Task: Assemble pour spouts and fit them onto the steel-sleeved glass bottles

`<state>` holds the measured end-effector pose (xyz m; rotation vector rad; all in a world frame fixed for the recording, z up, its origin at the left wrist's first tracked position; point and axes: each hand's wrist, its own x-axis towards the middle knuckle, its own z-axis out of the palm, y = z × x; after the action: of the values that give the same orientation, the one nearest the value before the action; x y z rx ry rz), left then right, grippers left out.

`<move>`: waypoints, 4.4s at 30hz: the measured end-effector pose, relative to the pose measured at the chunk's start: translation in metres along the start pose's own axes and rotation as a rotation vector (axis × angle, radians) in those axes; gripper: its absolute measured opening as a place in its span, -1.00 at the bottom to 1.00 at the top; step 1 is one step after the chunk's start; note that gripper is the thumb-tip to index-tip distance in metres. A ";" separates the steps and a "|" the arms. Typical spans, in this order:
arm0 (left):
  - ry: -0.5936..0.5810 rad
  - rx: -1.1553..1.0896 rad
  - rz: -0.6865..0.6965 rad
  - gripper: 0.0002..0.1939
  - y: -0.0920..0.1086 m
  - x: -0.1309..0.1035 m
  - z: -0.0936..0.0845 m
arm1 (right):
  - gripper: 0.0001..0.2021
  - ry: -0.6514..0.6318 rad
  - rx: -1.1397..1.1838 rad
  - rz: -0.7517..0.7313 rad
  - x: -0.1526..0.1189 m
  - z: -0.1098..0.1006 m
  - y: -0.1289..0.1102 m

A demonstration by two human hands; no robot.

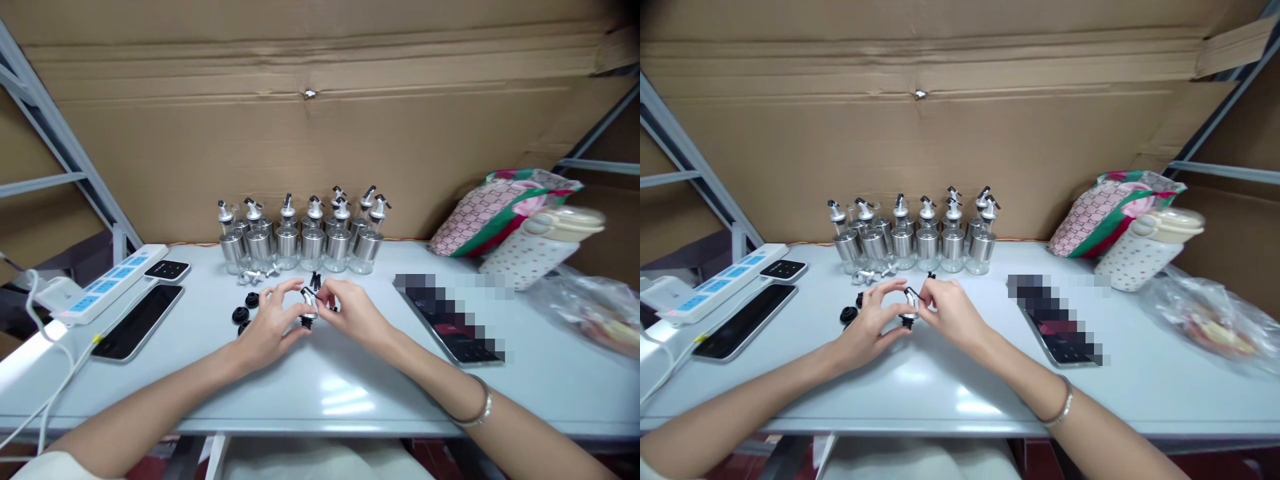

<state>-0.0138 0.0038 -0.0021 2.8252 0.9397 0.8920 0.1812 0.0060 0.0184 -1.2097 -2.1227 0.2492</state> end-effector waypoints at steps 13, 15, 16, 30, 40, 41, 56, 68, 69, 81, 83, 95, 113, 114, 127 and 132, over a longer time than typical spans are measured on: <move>0.002 -0.296 -0.031 -0.80 -0.001 -0.003 0.002 | -0.83 0.007 0.071 -0.031 -0.002 -0.002 -0.004; 0.009 -0.290 -0.032 -0.80 -0.002 -0.005 0.004 | -0.84 0.002 0.115 -0.018 -0.003 -0.002 -0.005; 0.015 -0.282 -0.025 -0.80 -0.003 -0.006 0.005 | -0.84 -0.004 0.145 -0.002 -0.003 -0.002 -0.006; 0.050 -0.262 0.025 -0.78 -0.004 -0.006 0.007 | -0.86 0.015 0.051 -0.096 -0.006 0.002 -0.001; 0.121 -0.261 0.111 -0.75 0.001 0.000 -0.003 | -0.84 0.062 0.293 0.003 -0.006 -0.004 -0.005; 0.113 -0.263 0.118 -0.75 0.000 0.000 -0.003 | -0.83 0.041 0.351 0.045 -0.005 -0.005 -0.005; 0.070 -0.311 0.098 -0.76 -0.009 0.001 0.000 | -0.69 -0.040 0.813 0.353 0.004 -0.003 -0.004; 0.096 -0.339 0.059 -0.78 -0.009 0.002 -0.002 | -0.58 -0.011 0.858 0.373 0.002 0.002 -0.008; 0.099 -0.356 0.052 -0.79 -0.008 0.002 -0.002 | -0.58 -0.010 0.856 0.368 0.001 0.003 -0.008; 0.130 -0.418 0.045 -0.81 -0.007 0.002 -0.004 | -0.65 -0.059 0.989 0.327 0.001 -0.001 -0.006; 0.153 -0.418 0.080 -0.80 -0.007 0.002 -0.004 | -0.69 -0.071 1.110 0.369 0.000 -0.001 -0.007; 0.156 -0.393 0.207 -0.73 -0.004 0.003 -0.006 | -0.71 -0.454 1.524 0.556 -0.001 0.003 0.006; 0.154 -0.420 0.233 -0.74 0.003 0.001 -0.004 | -0.66 -0.357 1.268 0.281 -0.004 0.001 -0.004; 0.155 -0.416 0.234 -0.73 0.002 0.001 -0.004 | -0.66 -0.369 1.288 0.284 -0.003 0.000 -0.004; 0.296 -0.086 0.234 -0.64 0.007 0.002 -0.005 | -0.79 -0.127 1.097 0.086 0.041 -0.059 -0.030; -0.043 -0.080 0.405 -0.78 0.013 -0.002 0.005 | -0.77 0.113 -0.065 -0.075 0.139 -0.105 -0.020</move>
<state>-0.0056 -0.0074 -0.0049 2.9997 0.3181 0.8693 0.1866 0.0927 0.1705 -1.1512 -2.0868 0.0771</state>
